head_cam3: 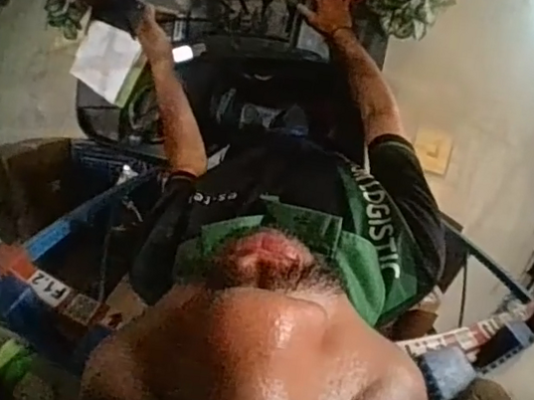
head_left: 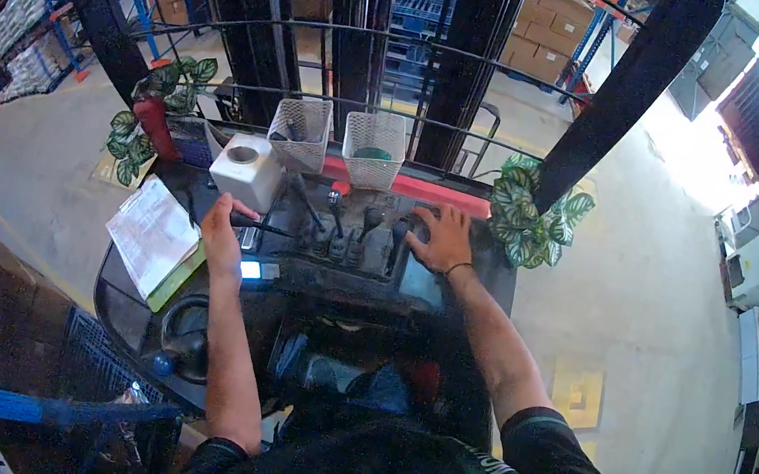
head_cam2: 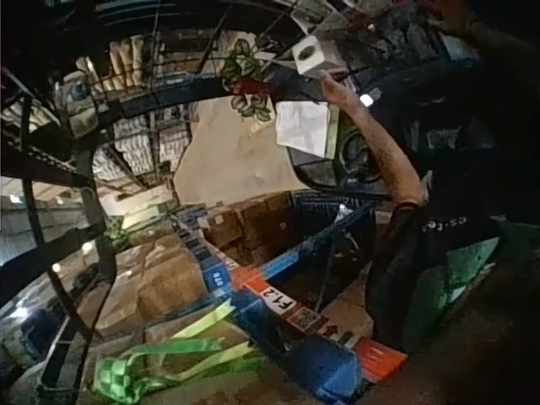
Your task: Operating a forklift to navigate a warehouse and manage palletized goods.
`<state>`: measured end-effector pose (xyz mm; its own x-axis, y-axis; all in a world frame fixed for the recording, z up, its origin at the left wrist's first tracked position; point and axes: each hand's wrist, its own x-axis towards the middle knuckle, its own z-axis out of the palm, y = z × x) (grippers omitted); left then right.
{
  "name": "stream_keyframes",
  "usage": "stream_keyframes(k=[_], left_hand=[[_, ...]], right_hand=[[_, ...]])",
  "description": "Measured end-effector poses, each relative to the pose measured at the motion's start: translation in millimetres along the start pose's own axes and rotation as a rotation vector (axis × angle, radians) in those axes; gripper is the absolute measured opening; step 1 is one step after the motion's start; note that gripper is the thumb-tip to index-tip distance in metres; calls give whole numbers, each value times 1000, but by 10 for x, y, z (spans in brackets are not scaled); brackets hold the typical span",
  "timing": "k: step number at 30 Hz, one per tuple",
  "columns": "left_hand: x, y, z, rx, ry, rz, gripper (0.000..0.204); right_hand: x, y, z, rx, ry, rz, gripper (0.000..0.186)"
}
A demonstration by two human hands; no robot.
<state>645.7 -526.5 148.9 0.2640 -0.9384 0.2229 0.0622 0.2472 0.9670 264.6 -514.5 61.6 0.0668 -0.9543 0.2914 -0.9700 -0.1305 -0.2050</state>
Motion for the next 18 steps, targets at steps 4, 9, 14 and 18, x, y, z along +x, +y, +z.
stream_keyframes(k=[4, 9, 14, 18], left_hand=[[41, -53, -54, 16, -16, 107, 45], [35, 42, 72, 19, -27, 80, 39], [-8, 5, 115, -39, -13, 8, 37], [-63, 107, 160, 8, 3, -12, 38]], right_hand=[[22, -27, 42, 26, -30, 20, 59], [51, 36, 2, 42, 45, -13, 55], [32, 112, -12, 59, 55, -15, 53], [53, 93, -64, 70, -7, -3, 54]])
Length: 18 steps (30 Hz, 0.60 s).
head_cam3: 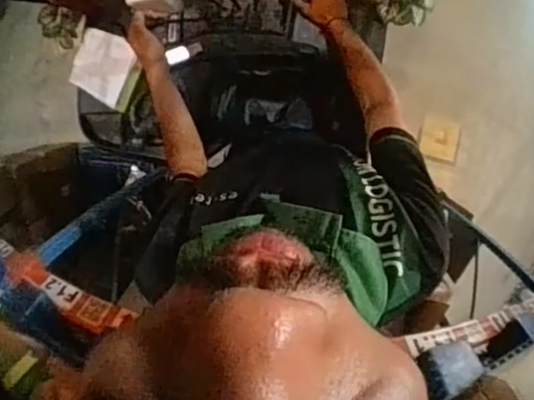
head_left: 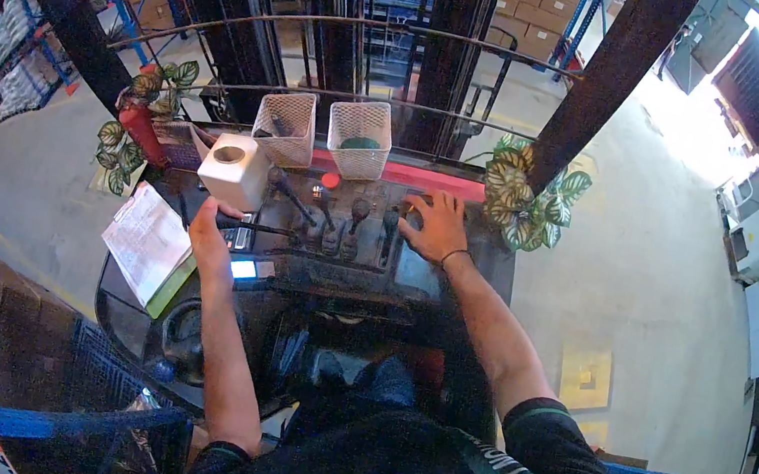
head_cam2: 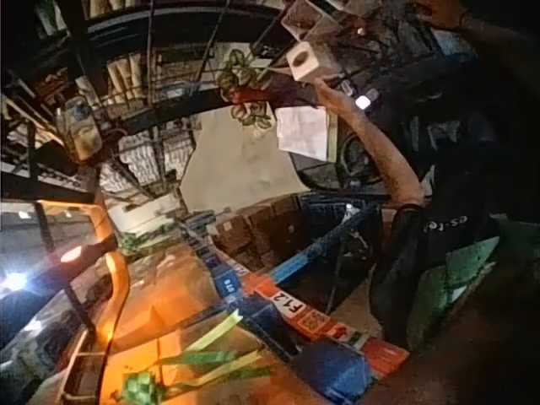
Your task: Operating a forklift to navigate a warehouse and manage palletized goods.
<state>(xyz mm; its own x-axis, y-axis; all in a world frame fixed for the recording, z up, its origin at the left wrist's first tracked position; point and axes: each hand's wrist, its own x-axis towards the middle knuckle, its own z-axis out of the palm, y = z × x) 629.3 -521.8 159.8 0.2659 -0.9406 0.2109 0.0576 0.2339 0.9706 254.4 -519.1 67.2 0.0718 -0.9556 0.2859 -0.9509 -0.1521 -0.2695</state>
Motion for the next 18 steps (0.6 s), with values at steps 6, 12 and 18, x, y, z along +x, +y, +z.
stream_keyframes(k=[6, 12, 18], left_hand=[[20, -74, 25, 29, -22, 90, 39], [10, -66, -15, 109, -55, 214, 37], [6, -40, 115, 92, -88, 221, 34]], right_hand=[[-27, 133, -9, 164, 190, -32, 69], [-85, -600, -376, 771, 151, -131, 68], [113, -806, -622, 593, 7, -301, 48]])
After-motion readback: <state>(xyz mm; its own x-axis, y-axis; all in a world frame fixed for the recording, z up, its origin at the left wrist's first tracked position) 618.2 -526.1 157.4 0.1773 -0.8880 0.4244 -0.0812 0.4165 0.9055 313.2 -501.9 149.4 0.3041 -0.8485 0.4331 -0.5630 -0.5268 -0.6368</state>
